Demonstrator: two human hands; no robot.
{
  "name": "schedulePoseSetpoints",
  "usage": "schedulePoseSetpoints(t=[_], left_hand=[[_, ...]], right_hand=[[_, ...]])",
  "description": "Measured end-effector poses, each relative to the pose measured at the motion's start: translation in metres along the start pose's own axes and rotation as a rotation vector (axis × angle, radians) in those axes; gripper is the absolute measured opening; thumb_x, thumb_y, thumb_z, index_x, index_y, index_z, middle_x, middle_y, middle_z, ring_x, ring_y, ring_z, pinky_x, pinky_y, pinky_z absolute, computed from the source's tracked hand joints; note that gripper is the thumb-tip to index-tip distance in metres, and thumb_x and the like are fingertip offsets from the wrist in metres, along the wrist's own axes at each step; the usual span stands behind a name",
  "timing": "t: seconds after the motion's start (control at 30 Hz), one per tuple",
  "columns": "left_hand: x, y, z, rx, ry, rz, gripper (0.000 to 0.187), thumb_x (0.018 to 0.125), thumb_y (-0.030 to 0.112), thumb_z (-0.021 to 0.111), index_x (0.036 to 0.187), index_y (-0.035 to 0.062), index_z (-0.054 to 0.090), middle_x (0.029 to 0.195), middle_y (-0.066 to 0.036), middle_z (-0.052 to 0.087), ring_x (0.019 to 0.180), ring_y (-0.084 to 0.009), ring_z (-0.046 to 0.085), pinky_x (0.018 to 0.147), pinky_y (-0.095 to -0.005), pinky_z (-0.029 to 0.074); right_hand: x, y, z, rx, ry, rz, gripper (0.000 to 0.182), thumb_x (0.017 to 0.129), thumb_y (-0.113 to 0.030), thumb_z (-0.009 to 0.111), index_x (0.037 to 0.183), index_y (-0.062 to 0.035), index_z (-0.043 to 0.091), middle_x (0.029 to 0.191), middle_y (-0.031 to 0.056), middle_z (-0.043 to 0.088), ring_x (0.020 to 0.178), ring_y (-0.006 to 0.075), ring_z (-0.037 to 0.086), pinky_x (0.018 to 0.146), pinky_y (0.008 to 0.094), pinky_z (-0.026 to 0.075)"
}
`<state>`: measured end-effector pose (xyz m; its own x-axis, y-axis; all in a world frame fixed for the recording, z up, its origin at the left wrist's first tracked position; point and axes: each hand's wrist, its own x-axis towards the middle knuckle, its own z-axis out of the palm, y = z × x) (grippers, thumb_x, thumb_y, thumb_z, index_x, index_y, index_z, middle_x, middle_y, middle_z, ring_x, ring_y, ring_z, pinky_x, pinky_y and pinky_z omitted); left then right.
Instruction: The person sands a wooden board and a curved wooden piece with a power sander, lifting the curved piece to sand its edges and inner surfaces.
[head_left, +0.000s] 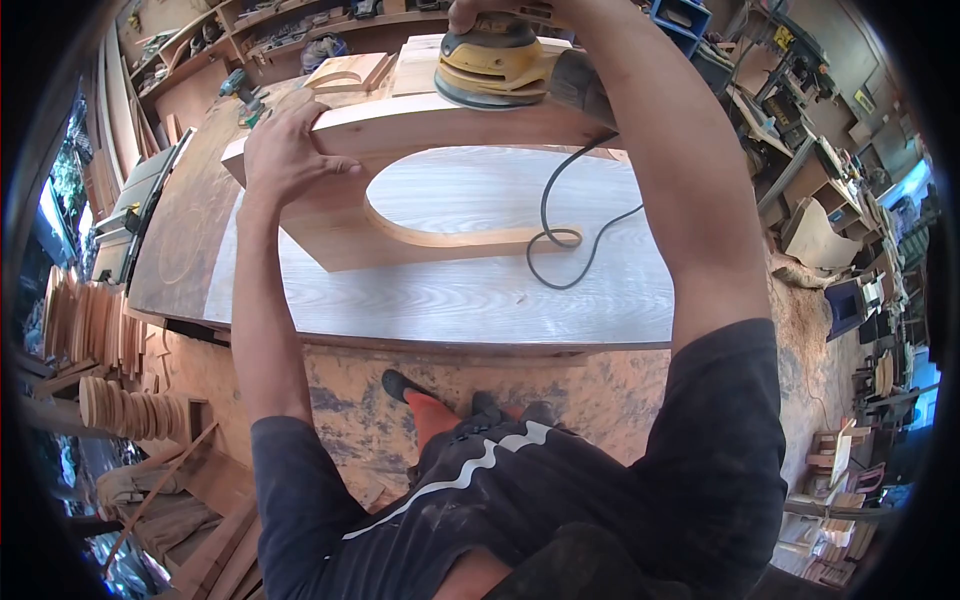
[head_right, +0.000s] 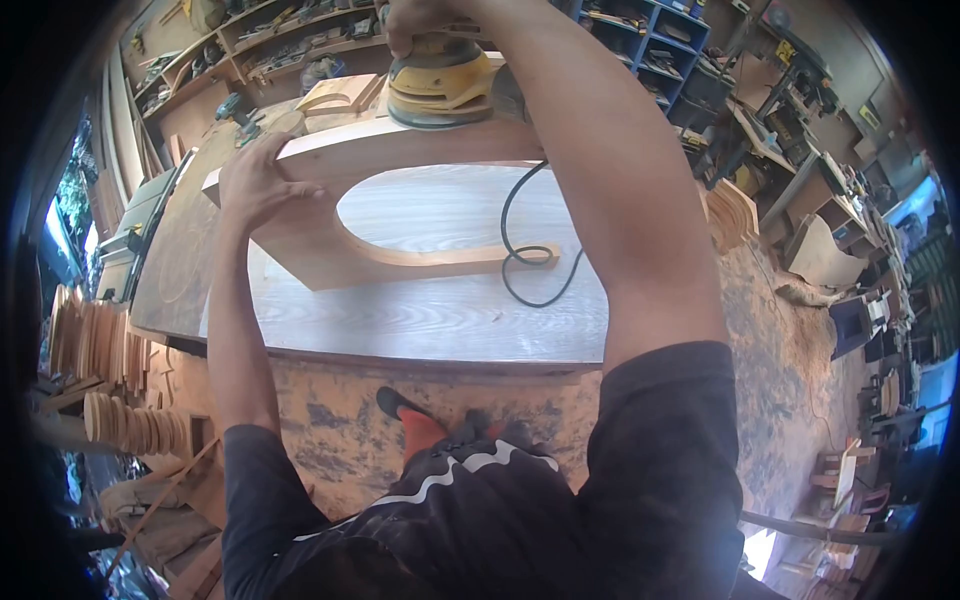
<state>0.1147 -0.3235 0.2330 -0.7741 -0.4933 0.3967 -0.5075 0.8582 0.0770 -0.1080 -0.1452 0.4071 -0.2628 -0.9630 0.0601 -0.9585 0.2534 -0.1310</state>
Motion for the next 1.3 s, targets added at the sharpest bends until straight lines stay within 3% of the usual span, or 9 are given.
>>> schedulePoseSetpoints(t=[0.33, 0.47, 0.57, 0.63, 0.73, 0.97, 1.03, 1.07, 1.3], left_hand=[[0.0, -0.002, 0.002, -0.001, 0.044, 0.045, 0.096, 0.047, 0.055, 0.098, 0.129, 0.0132, 0.07, 0.118, -0.011, 0.076, 0.114, -0.0322, 0.069, 0.097, -0.0447, 0.053], [-0.001, 0.0, 0.001, 0.0, 0.056, 0.049, 0.095, 0.047, 0.054, 0.098, 0.128, 0.0129, 0.07, 0.117, -0.01, 0.076, 0.114, -0.0318, 0.069, 0.097, -0.0451, 0.053], [-0.002, 0.001, 0.001, -0.01, 0.067, 0.053, 0.094, 0.048, 0.053, 0.098, 0.128, 0.0122, 0.07, 0.118, -0.01, 0.076, 0.114, -0.0315, 0.07, 0.097, -0.0448, 0.053], [0.001, -0.001, 0.004, -0.017, 0.047, 0.032, 0.095, 0.047, 0.053, 0.099, 0.128, 0.0115, 0.071, 0.117, -0.01, 0.076, 0.114, -0.0319, 0.07, 0.097, -0.0441, 0.053], [0.002, -0.004, 0.004, -0.029, 0.041, 0.035, 0.095, 0.047, 0.051, 0.099, 0.128, 0.0112, 0.071, 0.117, -0.01, 0.076, 0.113, -0.032, 0.07, 0.097, -0.0435, 0.054], [0.0, -0.002, 0.003, -0.025, 0.041, 0.027, 0.093, 0.049, 0.049, 0.099, 0.129, 0.0119, 0.071, 0.116, -0.01, 0.076, 0.112, -0.032, 0.07, 0.096, -0.0441, 0.053], [0.0, -0.007, 0.011, -0.013, 0.15, 0.1, 0.079, 0.051, 0.057, 0.096, 0.113, 0.0149, 0.074, 0.101, -0.007, 0.075, 0.104, -0.0289, 0.071, 0.088, -0.0448, 0.053], [0.001, -0.007, 0.011, -0.013, 0.152, 0.102, 0.079, 0.051, 0.057, 0.096, 0.113, 0.0149, 0.074, 0.101, -0.007, 0.075, 0.104, -0.0289, 0.071, 0.088, -0.0448, 0.053], [0.001, -0.011, 0.012, -0.033, 0.134, 0.08, 0.079, 0.05, 0.057, 0.096, 0.112, 0.0139, 0.074, 0.102, -0.006, 0.075, 0.105, -0.0288, 0.071, 0.089, -0.0444, 0.052]], right_hand=[[-0.017, 0.014, -0.007, -0.07, -0.013, 0.14, 0.056, 0.072, -0.022, 0.085, 0.124, -0.0047, 0.07, 0.119, 0.0184, 0.074, 0.108, 0.0325, 0.071, 0.092, 0.0427, 0.058], [-0.017, 0.005, 0.001, -0.087, 0.079, 0.06, 0.055, 0.073, -0.021, 0.085, 0.123, -0.0031, 0.07, 0.118, 0.0186, 0.074, 0.107, 0.0316, 0.071, 0.092, 0.0427, 0.058], [-0.011, -0.003, 0.0, -0.073, 0.041, 0.003, 0.057, 0.074, -0.021, 0.085, 0.125, -0.0026, 0.069, 0.117, 0.019, 0.074, 0.108, 0.031, 0.071, 0.092, 0.043, 0.059], [0.0, -0.003, -0.005, 0.037, -0.105, 0.079, 0.06, 0.074, -0.021, 0.085, 0.129, -0.0039, 0.069, 0.119, 0.0192, 0.075, 0.108, 0.0313, 0.071, 0.091, 0.0424, 0.059], [0.017, -0.005, 0.002, -0.005, -0.051, 0.134, 0.063, 0.073, -0.021, 0.086, 0.132, -0.0049, 0.069, 0.121, 0.0193, 0.074, 0.108, 0.0322, 0.072, 0.091, 0.0422, 0.059], [0.008, -0.024, 0.002, -0.06, 0.022, -0.057, 0.066, 0.072, -0.021, 0.086, 0.133, -0.004, 0.069, 0.126, 0.0197, 0.074, 0.114, 0.0325, 0.071, 0.095, 0.0426, 0.059], [0.017, -0.023, 0.004, -0.058, 0.03, -0.062, 0.071, 0.071, -0.02, 0.086, 0.137, -0.003, 0.067, 0.131, 0.0203, 0.072, 0.119, 0.0336, 0.07, 0.098, 0.0426, 0.058], [0.028, -0.022, 0.009, -0.062, 0.049, 0.012, 0.075, 0.07, -0.02, 0.086, 0.14, -0.0022, 0.065, 0.134, 0.0206, 0.071, 0.119, 0.0345, 0.07, 0.099, 0.042, 0.058], [0.027, -0.038, 0.01, -0.079, -0.009, -0.065, 0.063, 0.07, -0.021, 0.086, 0.128, -0.0036, 0.071, 0.123, 0.02, 0.074, 0.113, 0.0346, 0.071, 0.095, 0.0437, 0.058]])
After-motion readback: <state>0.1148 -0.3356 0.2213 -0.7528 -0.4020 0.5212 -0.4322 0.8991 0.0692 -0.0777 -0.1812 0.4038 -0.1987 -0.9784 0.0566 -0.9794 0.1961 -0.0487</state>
